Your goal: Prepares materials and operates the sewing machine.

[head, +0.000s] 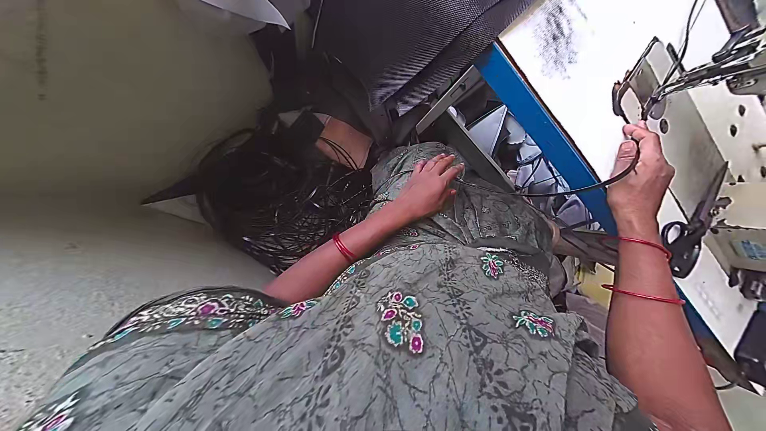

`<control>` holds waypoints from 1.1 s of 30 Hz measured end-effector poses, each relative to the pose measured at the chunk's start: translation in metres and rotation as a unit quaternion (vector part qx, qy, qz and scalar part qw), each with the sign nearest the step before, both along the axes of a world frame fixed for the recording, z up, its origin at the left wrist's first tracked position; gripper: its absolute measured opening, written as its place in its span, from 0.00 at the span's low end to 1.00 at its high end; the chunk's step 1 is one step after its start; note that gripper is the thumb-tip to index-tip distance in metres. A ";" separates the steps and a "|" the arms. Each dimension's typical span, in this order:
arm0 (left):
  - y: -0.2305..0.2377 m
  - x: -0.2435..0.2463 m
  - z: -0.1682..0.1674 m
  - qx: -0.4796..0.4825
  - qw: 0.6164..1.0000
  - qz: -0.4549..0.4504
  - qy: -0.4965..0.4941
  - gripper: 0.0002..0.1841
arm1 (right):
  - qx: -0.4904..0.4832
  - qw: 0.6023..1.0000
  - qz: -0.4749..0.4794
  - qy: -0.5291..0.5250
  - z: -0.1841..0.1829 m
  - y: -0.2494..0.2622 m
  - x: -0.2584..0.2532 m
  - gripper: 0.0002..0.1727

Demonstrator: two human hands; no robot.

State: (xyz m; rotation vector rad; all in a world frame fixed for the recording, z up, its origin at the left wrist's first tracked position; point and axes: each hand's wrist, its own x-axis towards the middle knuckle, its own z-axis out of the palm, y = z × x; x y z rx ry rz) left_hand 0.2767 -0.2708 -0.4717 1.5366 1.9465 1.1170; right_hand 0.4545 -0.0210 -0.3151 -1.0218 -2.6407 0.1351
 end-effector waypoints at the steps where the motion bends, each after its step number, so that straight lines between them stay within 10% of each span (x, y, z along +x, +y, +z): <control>1: 0.000 0.002 -0.004 0.009 1.000 -0.011 0.005 0.26 | 0.002 1.000 -0.002 -0.003 0.000 -0.001 0.000 0.28; 8: -0.004 -0.003 -0.008 -0.049 0.995 -0.085 -0.034 0.22 | 0.016 1.000 -0.009 -0.009 0.001 -0.007 0.011 0.26; 15: -0.049 -0.011 -0.027 -0.030 0.996 0.053 -0.066 0.25 | 0.002 1.000 -0.005 -0.015 0.002 -0.004 0.009 0.28; 23: -0.145 -0.034 -0.104 -0.493 0.861 -0.042 -0.114 0.21 | 0.010 0.997 -0.001 0.070 -0.003 -0.002 0.004 0.24; 33: -0.030 -0.050 0.084 -0.317 0.948 -0.024 -0.006 0.22 | -0.038 0.995 -0.011 0.087 0.008 0.008 -0.034 0.19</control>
